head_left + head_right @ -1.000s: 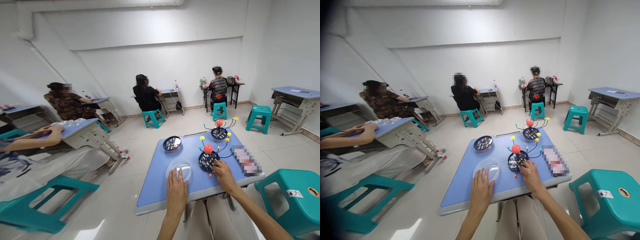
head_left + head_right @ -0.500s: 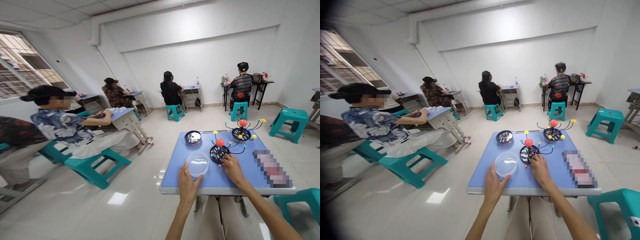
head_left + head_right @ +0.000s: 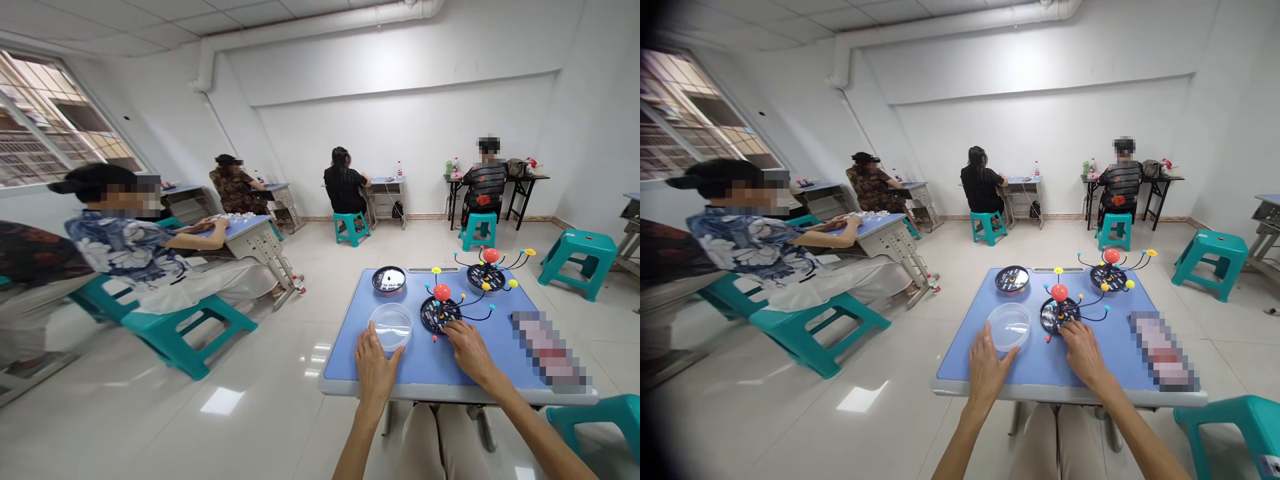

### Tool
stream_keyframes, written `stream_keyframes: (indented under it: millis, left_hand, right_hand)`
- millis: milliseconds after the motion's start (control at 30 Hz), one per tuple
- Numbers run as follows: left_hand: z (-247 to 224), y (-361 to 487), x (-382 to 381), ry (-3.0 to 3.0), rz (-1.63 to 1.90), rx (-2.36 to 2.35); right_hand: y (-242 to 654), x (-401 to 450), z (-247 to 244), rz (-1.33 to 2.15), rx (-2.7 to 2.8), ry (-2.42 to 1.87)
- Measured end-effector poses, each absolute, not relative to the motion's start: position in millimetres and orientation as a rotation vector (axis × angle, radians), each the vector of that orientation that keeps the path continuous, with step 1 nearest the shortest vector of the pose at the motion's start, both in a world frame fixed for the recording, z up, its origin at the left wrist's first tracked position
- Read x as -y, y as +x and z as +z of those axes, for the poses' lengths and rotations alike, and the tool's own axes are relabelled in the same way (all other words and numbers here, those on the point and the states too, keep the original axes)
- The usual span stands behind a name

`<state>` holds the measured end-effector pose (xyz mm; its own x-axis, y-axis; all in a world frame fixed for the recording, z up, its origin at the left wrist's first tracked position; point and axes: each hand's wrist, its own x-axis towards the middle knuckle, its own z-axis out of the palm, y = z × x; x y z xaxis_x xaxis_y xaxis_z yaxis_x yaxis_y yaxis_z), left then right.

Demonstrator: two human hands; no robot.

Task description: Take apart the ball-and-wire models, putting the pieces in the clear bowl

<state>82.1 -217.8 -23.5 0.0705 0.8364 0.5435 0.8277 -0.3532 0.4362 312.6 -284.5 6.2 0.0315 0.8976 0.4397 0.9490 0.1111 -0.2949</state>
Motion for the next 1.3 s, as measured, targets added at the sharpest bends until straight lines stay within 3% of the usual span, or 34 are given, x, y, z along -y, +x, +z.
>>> stream_keyframes:
  millis: [200,433,800,1300]
  left_hand:
    - [9,97,227,2.036,1.433,-1.519]
    - [55,155,197,1.668,1.167,-1.075]
    - [61,202,172,1.592,0.871,-1.111]
    - [57,214,172,1.547,0.848,-1.196]
  right_hand:
    - [321,279,64,-0.324,1.647,-1.763]
    - [313,229,130,-0.153,1.773,-2.181]
    - [315,208,140,0.064,1.985,-2.278]
    - [315,205,141,0.148,1.963,-2.244]
